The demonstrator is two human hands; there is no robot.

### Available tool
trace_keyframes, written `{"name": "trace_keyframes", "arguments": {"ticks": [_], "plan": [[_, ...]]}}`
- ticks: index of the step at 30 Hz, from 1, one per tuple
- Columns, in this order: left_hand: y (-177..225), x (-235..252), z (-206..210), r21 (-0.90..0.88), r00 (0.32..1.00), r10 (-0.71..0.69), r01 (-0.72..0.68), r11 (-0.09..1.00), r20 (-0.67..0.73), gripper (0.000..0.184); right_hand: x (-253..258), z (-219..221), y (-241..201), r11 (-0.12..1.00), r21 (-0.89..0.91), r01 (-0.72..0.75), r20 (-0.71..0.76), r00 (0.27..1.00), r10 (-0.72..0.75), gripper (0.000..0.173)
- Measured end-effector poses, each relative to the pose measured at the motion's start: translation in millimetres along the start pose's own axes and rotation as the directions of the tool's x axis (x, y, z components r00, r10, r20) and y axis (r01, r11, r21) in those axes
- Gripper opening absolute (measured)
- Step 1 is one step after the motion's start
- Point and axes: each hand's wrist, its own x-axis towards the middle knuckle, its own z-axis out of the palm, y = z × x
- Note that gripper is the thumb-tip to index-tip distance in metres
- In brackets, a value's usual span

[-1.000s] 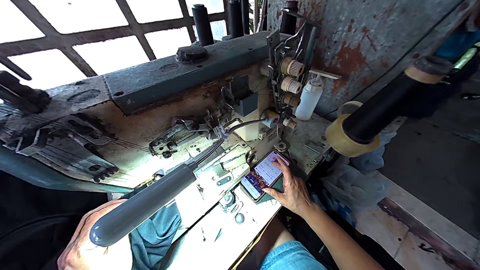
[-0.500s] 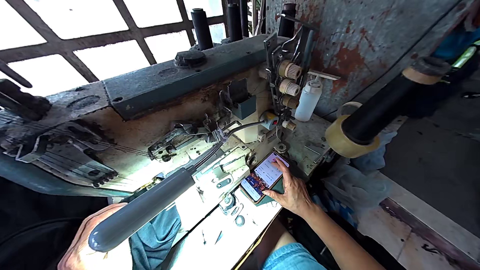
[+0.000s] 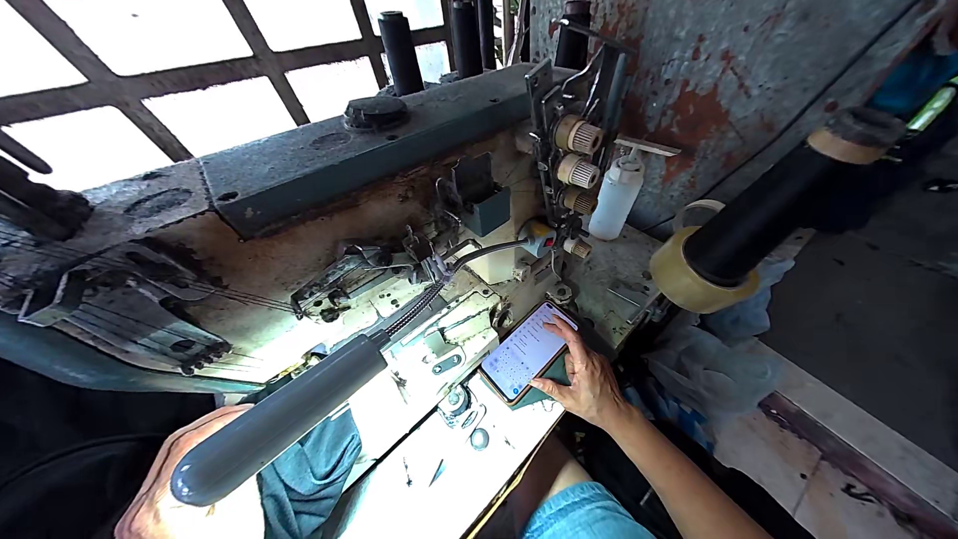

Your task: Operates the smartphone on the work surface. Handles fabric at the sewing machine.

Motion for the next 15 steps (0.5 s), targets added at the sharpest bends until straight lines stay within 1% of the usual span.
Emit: {"name": "trace_keyframes", "arguments": {"ticks": [7, 11, 15], "plan": [[0.0, 0.3, 0.3, -0.008, 1.0, -0.003, 0.003, 1.0, -0.003, 0.023, -0.4, -0.2, 2.4, 0.998, 0.064, 0.008, -0.018, 1.0, -0.007, 0.093], [-4.7, -1.4, 0.7, -0.013, 1.0, 0.011, -0.011, 1.0, -0.001, 0.023, -2.2, 2.3, 3.2, 0.995, 0.1, 0.007, -0.058, 0.998, -0.001, 0.091], [-0.9, -0.4, 0.7, -0.008, 1.0, 0.006, -0.006, 1.0, -0.003, 0.023, -3.0, 5.1, 3.7, 0.994, 0.113, 0.0, -0.095, 0.995, 0.011, 0.091]]}}
